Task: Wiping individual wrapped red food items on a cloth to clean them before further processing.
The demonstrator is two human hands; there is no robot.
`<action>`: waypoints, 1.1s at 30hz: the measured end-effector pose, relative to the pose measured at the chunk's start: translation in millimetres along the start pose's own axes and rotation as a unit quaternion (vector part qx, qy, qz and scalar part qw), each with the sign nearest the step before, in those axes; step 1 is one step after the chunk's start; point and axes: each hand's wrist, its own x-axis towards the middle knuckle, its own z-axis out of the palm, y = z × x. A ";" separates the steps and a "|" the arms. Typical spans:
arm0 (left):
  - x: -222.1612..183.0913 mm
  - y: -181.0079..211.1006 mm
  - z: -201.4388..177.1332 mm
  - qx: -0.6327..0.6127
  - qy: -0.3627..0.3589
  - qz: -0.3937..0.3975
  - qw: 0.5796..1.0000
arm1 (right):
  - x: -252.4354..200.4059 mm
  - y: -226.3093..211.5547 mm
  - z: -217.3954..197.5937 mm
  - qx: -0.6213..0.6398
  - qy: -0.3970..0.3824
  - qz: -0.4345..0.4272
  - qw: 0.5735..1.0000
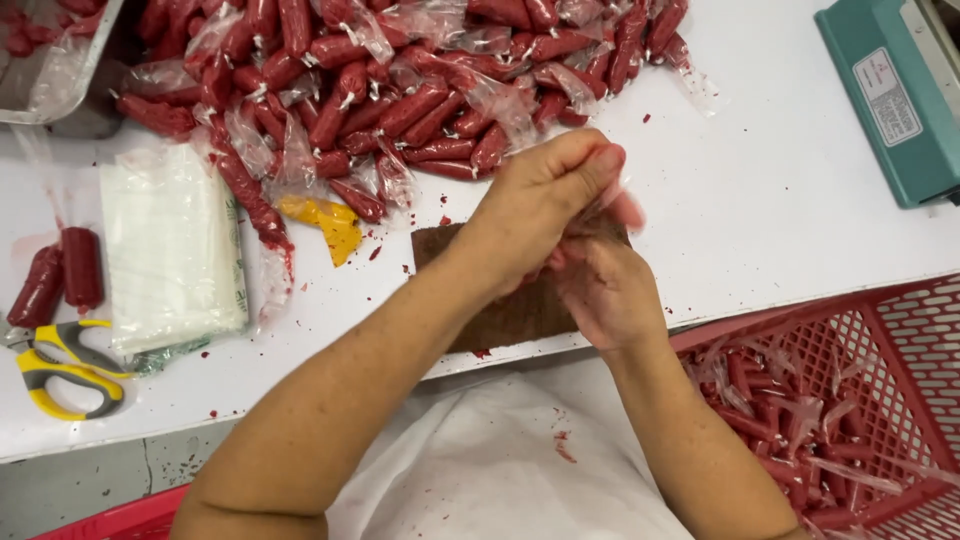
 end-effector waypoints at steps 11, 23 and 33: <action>-11.7 -34.8 -12.5 -0.395 0.089 0.125 0.906 | -0.7 3.2 -21.4 -0.634 -0.256 -0.379 0.623; -183.9 132.9 -198.2 0.071 0.305 0.230 0.922 | -46.8 16.7 49.0 -0.616 -0.218 -0.289 0.700; -241.3 40.8 -344.7 0.335 0.514 0.027 0.789 | -50.6 35.6 -47.6 -0.652 -0.070 -0.261 0.709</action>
